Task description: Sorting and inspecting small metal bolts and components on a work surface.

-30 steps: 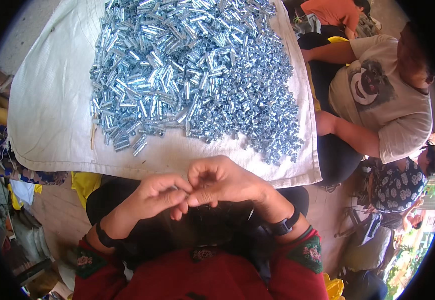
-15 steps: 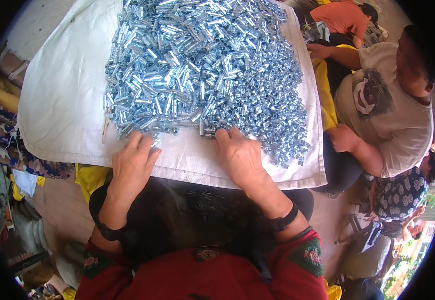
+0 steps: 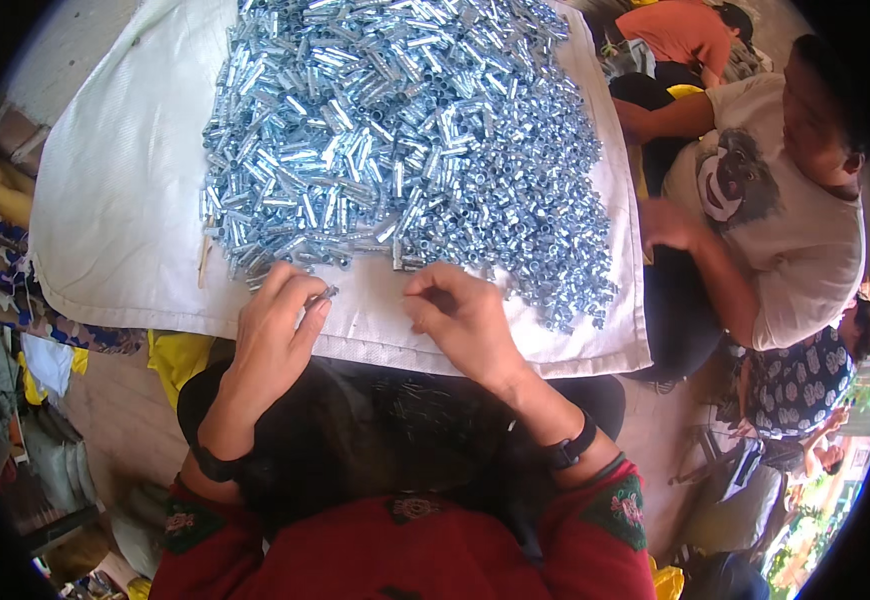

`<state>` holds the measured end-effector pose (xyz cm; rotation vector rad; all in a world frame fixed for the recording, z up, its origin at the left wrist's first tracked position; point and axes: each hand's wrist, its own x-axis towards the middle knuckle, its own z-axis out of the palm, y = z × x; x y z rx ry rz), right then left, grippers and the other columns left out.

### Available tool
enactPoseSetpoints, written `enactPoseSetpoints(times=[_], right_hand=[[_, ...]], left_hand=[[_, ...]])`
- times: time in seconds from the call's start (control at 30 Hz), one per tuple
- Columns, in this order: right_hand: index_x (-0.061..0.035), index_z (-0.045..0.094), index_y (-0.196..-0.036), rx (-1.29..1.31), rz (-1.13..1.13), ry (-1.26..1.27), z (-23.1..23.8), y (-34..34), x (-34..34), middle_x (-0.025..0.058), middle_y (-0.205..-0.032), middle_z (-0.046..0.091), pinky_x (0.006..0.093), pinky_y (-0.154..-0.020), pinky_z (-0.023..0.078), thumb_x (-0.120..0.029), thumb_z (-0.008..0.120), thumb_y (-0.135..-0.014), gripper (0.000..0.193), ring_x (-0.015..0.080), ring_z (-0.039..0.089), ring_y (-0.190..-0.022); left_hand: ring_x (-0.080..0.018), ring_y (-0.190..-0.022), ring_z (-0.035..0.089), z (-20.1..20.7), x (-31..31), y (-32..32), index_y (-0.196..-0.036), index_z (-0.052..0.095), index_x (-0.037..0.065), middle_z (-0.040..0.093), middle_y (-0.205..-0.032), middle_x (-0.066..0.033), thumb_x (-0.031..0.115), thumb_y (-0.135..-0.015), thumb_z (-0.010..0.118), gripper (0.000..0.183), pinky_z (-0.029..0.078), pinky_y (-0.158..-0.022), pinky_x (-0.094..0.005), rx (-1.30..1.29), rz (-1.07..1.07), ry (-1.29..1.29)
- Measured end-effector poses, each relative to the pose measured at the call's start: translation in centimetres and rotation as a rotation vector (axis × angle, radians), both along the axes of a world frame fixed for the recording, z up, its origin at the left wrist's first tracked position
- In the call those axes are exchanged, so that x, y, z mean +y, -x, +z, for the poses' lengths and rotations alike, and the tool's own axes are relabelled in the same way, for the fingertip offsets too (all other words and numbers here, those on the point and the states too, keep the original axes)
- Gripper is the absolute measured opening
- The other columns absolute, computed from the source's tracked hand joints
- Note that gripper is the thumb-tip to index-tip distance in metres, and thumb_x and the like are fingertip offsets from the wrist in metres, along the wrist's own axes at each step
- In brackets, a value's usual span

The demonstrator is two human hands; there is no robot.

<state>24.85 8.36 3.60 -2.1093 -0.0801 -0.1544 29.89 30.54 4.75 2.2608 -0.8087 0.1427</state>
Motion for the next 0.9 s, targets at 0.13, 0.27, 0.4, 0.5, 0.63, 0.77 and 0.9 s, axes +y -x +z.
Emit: enactPoseSetpoints(times=[0.13,0.27,0.4,0.5,0.63,0.77,0.9], right_hand=[[-0.0027,0.058,-0.089,0.401,0.065,-0.727,1.9,0.5,1.5,0.0036,-0.077,0.059,0.0198,-0.049,0.044,-0.004,0.059,-0.084,0.006,0.008,0.057,-0.058],[-0.0019,0.056,-0.09,0.409,0.093,-0.85,2.1,0.8,2.1,0.0035,-0.075,0.058,0.0197,-0.047,0.044,-0.008,0.06,-0.085,0.009,0.0087,0.056,-0.055],[-0.0015,0.055,-0.088,0.385,0.108,-0.899,1.5,0.6,2.1,0.0037,-0.073,0.058,0.0191,-0.045,0.043,-0.009,0.059,-0.086,0.008,0.0083,0.055,-0.053],[-0.0002,0.056,-0.088,0.411,0.102,-0.955,1.2,0.4,2.1,0.0056,-0.072,0.059,0.02,-0.045,0.043,-0.008,0.059,-0.086,0.009,0.0091,0.053,-0.049],[-0.0001,0.056,-0.087,0.44,0.09,-0.989,1.2,0.4,2.1,0.006,-0.072,0.059,0.0197,-0.044,0.043,-0.007,0.06,-0.086,0.007,0.0091,0.053,-0.049],[-0.0001,0.056,-0.088,0.403,0.093,-0.954,1.3,0.6,2.1,0.0062,-0.073,0.059,0.0194,-0.044,0.043,-0.006,0.06,-0.085,0.008,0.0091,0.053,-0.049],[-0.003,0.055,-0.089,0.364,0.079,-0.846,1.3,0.7,2.0,0.0013,-0.074,0.058,0.0173,-0.047,0.043,-0.009,0.06,-0.086,0.008,0.0056,0.055,-0.055]], left_hand=[[-0.0173,-0.074,0.06,0.0,-0.6,0.9,-0.096,0.052,-0.004,0.054,-0.083,-0.01,0.004,-0.089,0.05,0.011,0.047,-0.066,-0.0272,0.499,-0.183,0.371],[-0.0097,-0.073,0.058,0.0,-1.0,1.2,-0.1,0.053,-0.003,0.055,-0.083,-0.0046,0.007,-0.09,0.051,0.014,0.047,-0.064,-0.0234,0.73,-0.248,0.518],[-0.0064,-0.071,0.056,-0.3,-0.9,1.1,-0.102,0.054,-0.004,0.057,-0.083,-0.0036,0.005,-0.089,0.054,0.016,0.047,-0.062,-0.0207,0.83,-0.264,0.626],[-0.0049,-0.07,0.055,-0.3,-0.9,1.1,-0.101,0.055,-0.003,0.058,-0.084,-0.003,0.007,-0.089,0.054,0.016,0.047,-0.059,-0.019,0.868,-0.268,0.626],[-0.0045,-0.065,0.054,-0.4,-1.1,1.1,-0.101,0.055,-0.003,0.058,-0.083,-0.0027,0.011,-0.09,0.054,0.018,0.046,-0.055,-0.0185,0.937,-0.243,0.619],[-0.0045,-0.059,0.052,-0.5,-1.4,1.3,-0.103,0.054,-0.003,0.056,-0.078,-0.0018,0.014,-0.092,0.051,0.02,0.044,-0.052,-0.0184,0.989,-0.236,0.649],[-0.0038,-0.056,0.049,-0.1,-1.9,1.7,-0.103,0.054,-0.003,0.052,-0.072,-0.0009,0.018,-0.095,0.046,0.024,0.041,-0.049,-0.0182,0.927,-0.249,0.631]])
